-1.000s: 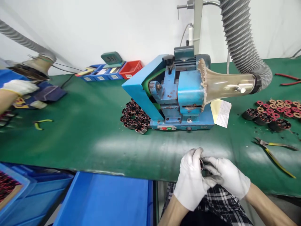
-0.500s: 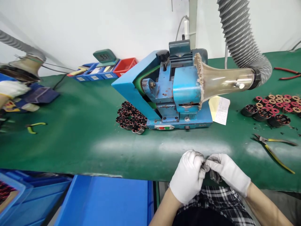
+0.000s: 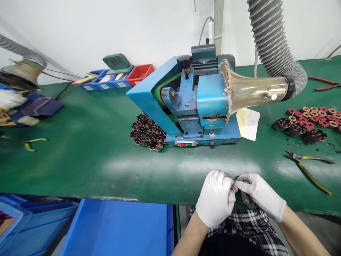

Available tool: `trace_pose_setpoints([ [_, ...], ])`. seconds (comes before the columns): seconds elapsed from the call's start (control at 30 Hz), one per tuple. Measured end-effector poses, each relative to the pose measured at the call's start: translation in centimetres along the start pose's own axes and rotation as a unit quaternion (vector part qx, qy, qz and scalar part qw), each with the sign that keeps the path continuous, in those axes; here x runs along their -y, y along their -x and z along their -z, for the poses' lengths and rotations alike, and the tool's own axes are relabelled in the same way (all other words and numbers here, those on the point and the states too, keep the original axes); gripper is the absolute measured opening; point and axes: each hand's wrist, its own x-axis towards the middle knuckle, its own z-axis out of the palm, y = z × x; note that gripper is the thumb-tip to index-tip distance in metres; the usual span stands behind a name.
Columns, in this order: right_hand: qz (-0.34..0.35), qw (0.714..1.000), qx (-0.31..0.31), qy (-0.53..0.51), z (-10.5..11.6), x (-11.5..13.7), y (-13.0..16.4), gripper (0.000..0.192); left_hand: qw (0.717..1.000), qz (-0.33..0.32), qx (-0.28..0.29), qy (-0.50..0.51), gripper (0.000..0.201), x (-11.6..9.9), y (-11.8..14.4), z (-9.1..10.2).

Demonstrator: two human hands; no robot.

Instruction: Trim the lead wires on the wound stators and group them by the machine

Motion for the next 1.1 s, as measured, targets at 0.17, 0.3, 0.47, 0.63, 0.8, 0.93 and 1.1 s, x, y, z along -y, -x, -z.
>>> trace_pose_setpoints([
  [0.17,0.005,0.999,0.013,0.035,0.2,-0.2,0.0,0.019,0.999,-0.022,-0.047,-0.002,0.014,0.3,0.1,-0.8],
  [0.3,0.022,0.999,0.017,0.026,0.4,-0.6,0.0,0.020,0.998,-0.030,-0.061,0.001,0.013,0.6,0.1,-1.1],
  [0.47,0.001,0.995,-0.031,-0.093,0.7,-0.7,0.4,0.033,0.997,-0.035,-0.061,0.014,0.012,0.5,0.0,-0.9],
  [0.63,0.095,0.987,-0.123,-0.034,1.4,-1.1,1.1,0.024,0.996,-0.033,-0.059,0.053,0.012,0.5,-0.1,-0.8],
  [0.8,0.193,0.963,-0.088,0.166,0.7,-2.4,1.1,0.017,0.997,-0.024,-0.050,0.060,0.011,0.7,0.1,-0.7],
  [0.93,0.204,0.949,-0.152,0.185,-0.4,-2.9,0.8,0.015,0.996,-0.027,-0.047,0.068,0.011,0.6,0.1,-0.6],
  [1.1,0.114,0.956,-0.270,-0.023,0.5,-2.5,0.8,0.016,0.994,-0.029,-0.062,0.082,0.011,0.4,0.1,-0.6],
])
